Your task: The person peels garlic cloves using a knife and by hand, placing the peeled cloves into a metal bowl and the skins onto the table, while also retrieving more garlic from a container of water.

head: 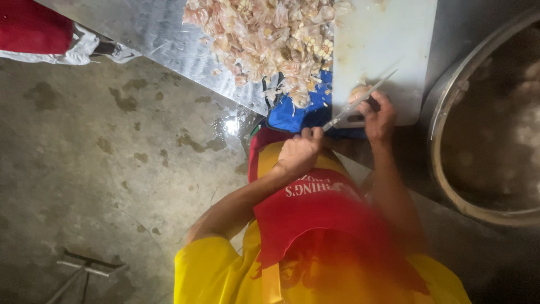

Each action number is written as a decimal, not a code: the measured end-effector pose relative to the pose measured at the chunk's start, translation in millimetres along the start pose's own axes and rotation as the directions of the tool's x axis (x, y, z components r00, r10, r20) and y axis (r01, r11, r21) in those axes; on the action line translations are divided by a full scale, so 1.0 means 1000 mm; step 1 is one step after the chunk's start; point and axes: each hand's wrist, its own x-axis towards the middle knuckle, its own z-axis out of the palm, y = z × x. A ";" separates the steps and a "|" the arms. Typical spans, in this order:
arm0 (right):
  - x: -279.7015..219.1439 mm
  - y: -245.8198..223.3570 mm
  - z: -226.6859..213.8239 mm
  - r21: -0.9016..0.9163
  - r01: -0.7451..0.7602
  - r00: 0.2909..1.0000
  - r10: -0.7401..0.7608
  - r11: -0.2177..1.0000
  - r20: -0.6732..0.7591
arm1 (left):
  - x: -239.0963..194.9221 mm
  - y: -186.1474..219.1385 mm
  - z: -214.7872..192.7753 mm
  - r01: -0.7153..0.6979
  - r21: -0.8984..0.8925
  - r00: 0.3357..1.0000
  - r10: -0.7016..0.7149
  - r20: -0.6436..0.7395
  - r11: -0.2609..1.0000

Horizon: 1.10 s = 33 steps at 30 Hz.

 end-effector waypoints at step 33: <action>0.016 -0.016 0.002 -0.180 -0.204 0.979 0.201 0.962 -0.035 | 0.107 0.007 0.055 0.070 0.058 0.991 -0.063 -0.114 0.996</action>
